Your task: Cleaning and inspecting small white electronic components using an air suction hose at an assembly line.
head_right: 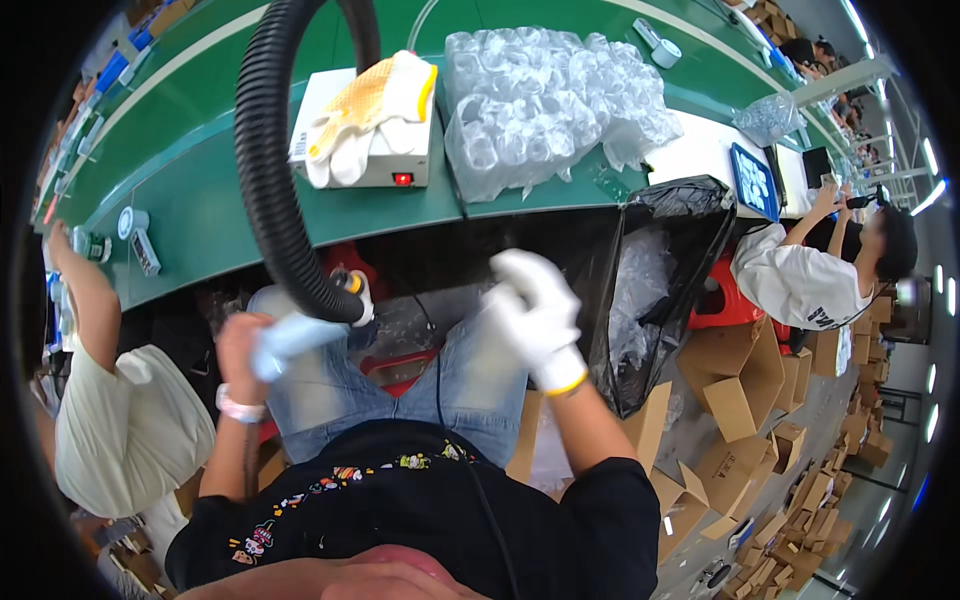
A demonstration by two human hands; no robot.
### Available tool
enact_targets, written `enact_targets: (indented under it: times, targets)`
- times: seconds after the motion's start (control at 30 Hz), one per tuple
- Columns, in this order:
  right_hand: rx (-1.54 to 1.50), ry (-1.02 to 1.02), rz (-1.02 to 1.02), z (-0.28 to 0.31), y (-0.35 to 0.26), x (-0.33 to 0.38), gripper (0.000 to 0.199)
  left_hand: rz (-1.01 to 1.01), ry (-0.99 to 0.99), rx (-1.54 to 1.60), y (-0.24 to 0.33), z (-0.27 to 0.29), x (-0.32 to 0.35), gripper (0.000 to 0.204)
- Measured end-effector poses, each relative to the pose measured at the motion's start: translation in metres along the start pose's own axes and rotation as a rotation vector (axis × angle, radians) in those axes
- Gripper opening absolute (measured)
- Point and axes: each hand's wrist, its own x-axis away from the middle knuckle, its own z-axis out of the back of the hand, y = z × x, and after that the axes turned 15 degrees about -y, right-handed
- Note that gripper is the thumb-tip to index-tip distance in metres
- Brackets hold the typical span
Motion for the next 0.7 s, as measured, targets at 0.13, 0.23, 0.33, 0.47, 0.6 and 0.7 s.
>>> enact_targets:
  times: [0.13, 0.23, 0.33, 0.47, 0.6, 0.7]
  targets:
    - [0.346, 0.571, -0.107, 0.094, 0.035, -0.065, 0.036, -0.268, 0.406, 0.335, 0.032, 0.069, -0.104, 0.037]
    - [0.567, 0.625, -0.134, 0.136, 0.047, -0.105, 0.036, -0.401, 0.322, -0.322, 0.025, 0.097, -0.234, 0.047]
    - [0.818, 0.568, -0.175, 0.17, 0.049, -0.125, 0.037, -0.524, 0.387, -0.991, 0.005, 0.077, -0.379, 0.047]
    - [0.73, 0.312, -0.385, 0.153, 0.045, -0.17, 0.035, -0.361, 0.496, -1.182, -0.035, 0.293, -0.498, 0.048]
    - [0.659, 0.218, -0.53, 0.181, 0.025, -0.155, 0.036, -0.42, 0.358, -1.084, -0.04, 0.238, -0.526, 0.053]
    - [0.619, 0.272, -0.55, 0.184, 0.008, -0.133, 0.032, -0.399, 0.257, -0.998, -0.069, 0.148, -0.446, 0.058]
